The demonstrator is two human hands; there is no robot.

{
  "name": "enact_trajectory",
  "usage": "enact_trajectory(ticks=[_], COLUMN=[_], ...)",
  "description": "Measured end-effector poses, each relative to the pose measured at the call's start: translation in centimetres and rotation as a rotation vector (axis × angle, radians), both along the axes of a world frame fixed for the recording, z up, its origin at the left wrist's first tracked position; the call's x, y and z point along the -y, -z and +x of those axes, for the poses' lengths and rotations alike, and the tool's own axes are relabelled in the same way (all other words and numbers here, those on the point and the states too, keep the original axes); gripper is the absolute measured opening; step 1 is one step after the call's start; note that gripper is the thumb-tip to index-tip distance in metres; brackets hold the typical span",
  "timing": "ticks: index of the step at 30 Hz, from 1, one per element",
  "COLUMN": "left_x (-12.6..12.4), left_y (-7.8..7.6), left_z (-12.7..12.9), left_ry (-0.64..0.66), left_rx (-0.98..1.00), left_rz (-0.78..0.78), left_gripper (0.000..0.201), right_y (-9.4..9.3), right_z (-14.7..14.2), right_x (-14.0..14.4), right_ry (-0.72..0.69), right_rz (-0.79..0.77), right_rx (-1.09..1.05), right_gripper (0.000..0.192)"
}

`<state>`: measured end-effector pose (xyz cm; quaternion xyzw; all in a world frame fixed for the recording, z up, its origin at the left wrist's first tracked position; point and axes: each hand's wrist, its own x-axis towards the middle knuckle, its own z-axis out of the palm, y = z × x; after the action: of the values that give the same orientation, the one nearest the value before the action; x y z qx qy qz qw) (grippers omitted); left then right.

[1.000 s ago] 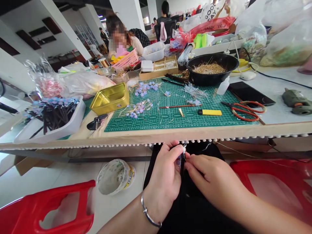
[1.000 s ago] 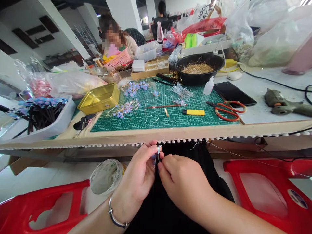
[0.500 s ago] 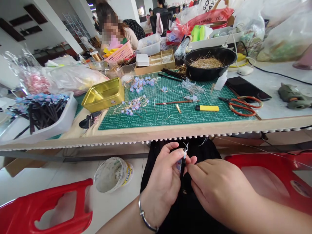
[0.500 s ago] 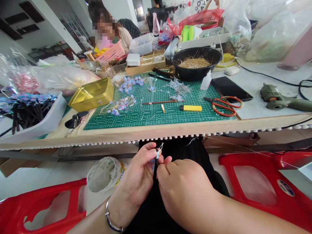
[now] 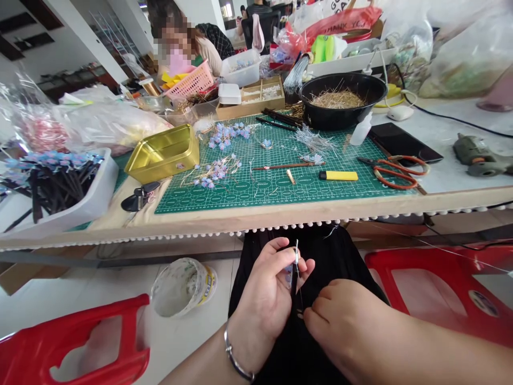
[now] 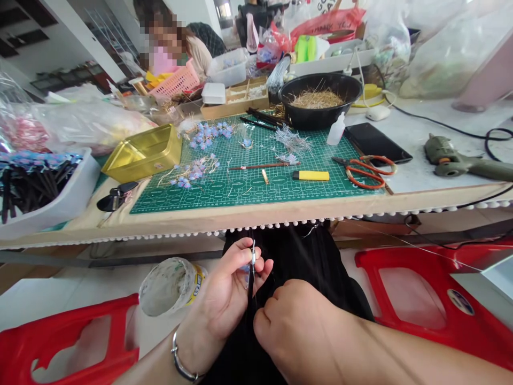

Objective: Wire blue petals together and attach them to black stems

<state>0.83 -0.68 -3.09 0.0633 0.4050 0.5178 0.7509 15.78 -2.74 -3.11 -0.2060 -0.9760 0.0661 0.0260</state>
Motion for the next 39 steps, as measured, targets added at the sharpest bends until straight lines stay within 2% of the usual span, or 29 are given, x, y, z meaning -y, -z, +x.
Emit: enact_trajectory(ticks=[5, 12, 17, 20, 23, 26, 28, 29, 32, 35, 39], left_x=[0.1, 0.1, -0.1, 0.7, 2.2, 3.5, 3.8, 3.8, 3.3, 1.8, -2.5], left_y=[0.1, 0.6, 0.4, 0.8, 1.9, 2.7, 2.8, 2.7, 2.2, 1.4, -1.3], left_z=[0.2, 0.8, 0.9, 0.6, 0.1, -0.4, -0.5, -0.5, -0.4, -0.1, -1.0], left_ry=[0.005, 0.013, 0.016, 0.104, 0.238, 0.416, 0.479, 0.465, 0.314, 0.194, -0.026], left_rx=[-0.015, -0.031, -0.024, 0.042, 0.077, -0.041, -0.158, -0.218, -0.375, -0.496, -0.597], left_rz=[-0.04, -0.074, -0.043, 0.033, 0.087, 0.031, 0.018, 0.029, 0.093, 0.187, 0.368], left_gripper=[0.024, 0.026, 0.02, 0.02, 0.028, 0.022, 0.02, 0.021, 0.02, 0.017, 0.014], right_y=[0.0, 0.7, 1.1, 1.4, 1.9, 2.1, 1.9, 1.7, 1.0, 0.7, 0.8], right_z=[0.3, 0.6, 0.9, 1.3, 1.8, 2.5, 2.9, 3.0, 3.1, 2.2, 0.2], right_x=[-0.6, -0.9, -0.9, -0.6, -0.2, 0.2, 0.2, 0.2, -0.2, 0.0, 0.8], right_ry=[-0.045, -0.093, -0.046, -0.015, 0.028, 0.11, 0.153, 0.176, 0.261, 0.288, 0.006], right_rz=[-0.086, -0.12, -0.166, -0.151, -0.099, -0.101, -0.097, -0.075, 0.042, 0.127, 0.104], right_rx=[0.044, 0.048, -0.001, -0.044, -0.129, -0.233, -0.277, -0.282, -0.272, -0.242, -0.149], right_gripper=[0.01, 0.003, 0.005, 0.006, 0.01, 0.013, 0.016, 0.018, 0.022, 0.024, 0.017])
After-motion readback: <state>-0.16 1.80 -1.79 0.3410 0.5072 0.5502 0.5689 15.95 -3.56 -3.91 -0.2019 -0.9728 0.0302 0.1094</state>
